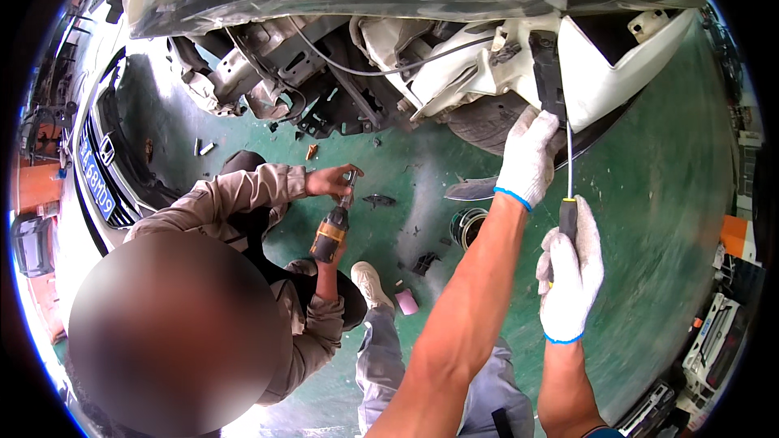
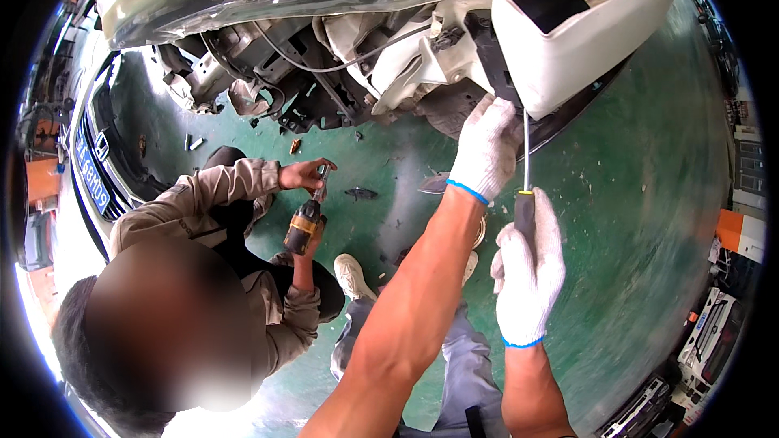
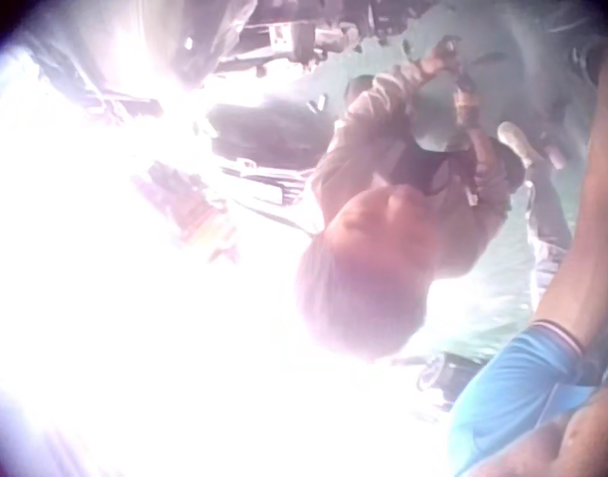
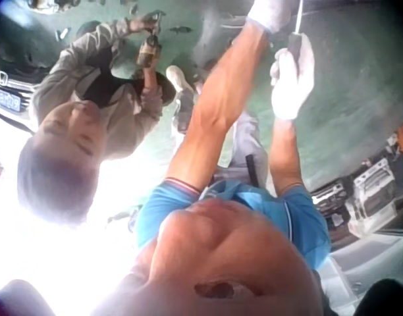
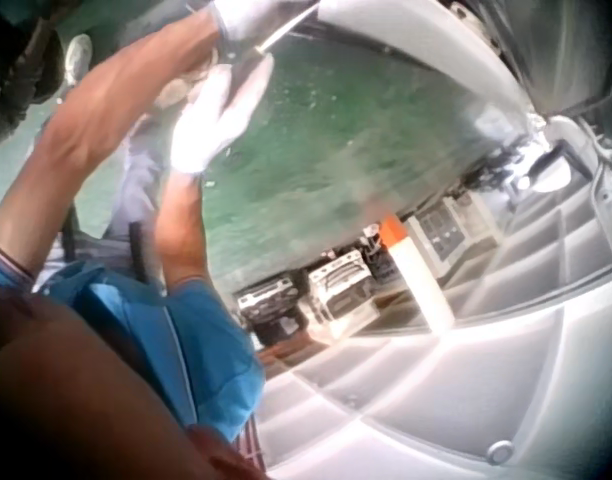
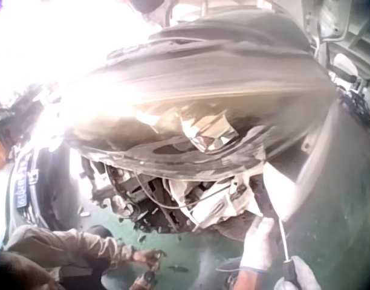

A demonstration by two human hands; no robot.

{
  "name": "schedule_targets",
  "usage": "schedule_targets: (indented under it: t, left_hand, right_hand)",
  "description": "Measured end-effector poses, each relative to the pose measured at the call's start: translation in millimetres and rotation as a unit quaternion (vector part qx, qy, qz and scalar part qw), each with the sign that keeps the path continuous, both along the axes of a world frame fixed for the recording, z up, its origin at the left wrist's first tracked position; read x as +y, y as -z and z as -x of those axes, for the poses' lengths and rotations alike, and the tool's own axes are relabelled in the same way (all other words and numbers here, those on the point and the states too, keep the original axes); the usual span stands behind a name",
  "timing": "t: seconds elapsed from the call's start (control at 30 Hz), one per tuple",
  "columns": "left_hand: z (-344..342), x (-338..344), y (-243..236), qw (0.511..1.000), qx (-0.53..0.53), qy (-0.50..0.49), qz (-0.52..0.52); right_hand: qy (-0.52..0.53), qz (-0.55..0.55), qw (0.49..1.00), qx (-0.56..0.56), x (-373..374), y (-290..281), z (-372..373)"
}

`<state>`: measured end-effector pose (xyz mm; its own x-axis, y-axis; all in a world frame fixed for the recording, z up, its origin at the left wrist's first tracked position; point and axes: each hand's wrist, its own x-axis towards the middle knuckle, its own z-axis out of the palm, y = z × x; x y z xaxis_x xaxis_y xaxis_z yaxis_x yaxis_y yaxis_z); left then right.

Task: The person uses a screwdriver to pry and remove a black plastic trim piece from the front bumper of a white car. They then use a power drill to remove fasteners from the bumper area. The person is working in a kneeling position on the floor of a garage.

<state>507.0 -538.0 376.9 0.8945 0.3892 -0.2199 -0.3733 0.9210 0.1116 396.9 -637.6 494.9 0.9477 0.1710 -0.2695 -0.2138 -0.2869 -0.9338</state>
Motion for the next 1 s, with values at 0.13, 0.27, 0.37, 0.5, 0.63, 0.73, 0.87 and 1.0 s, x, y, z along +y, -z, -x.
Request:
schedule_targets:
  t: [0.13, 0.27, 0.37, 0.5, 0.63, 0.73, 0.87, 1.0]
  left_hand:
    - [-0.4, 4.3, 1.5, 0.999, -0.007, -0.011, -0.034]
    - [-4.6, -1.5, -2.0, 0.999, -0.014, -0.020, -0.045]
    - [-2.0, 2.0, 15.8, 0.994, 0.060, -0.008, -0.092]
    - [1.8, 5.7, 4.5, 0.998, 0.002, -0.008, -0.060]
    - [-1.5, 5.2, 4.4, 0.998, 0.037, -0.018, -0.037]
    - [-1.0, 5.6, 3.2, 0.997, 0.016, -0.016, -0.075]
    - [3.4, 10.6, 2.4, 0.993, 0.031, -0.002, -0.110]
    - [-3.2, 11.4, 9.1, 0.994, 0.018, 0.018, -0.105]
  right_hand:
    - [-0.037, 0.032, 0.999, -0.024, -20.6, 5.6, -11.5]
    - [-0.062, 0.050, 0.996, -0.025, -37.8, 7.8, -25.4]
    - [-0.054, 0.005, 0.998, -0.016, -32.9, 13.3, -16.5]
    - [-0.013, 0.013, 1.000, -0.011, -16.5, 15.9, -5.1]
    - [-0.055, 0.019, 0.994, -0.097, -22.1, 35.4, -3.1]
    - [-0.065, 0.045, 0.985, -0.154, -25.0, 55.8, -3.0]
    - [-0.056, 0.054, 0.987, -0.140, -25.0, 55.6, -5.0]
    - [-0.026, 0.064, 0.997, -0.035, -23.2, 3.4, -10.8]
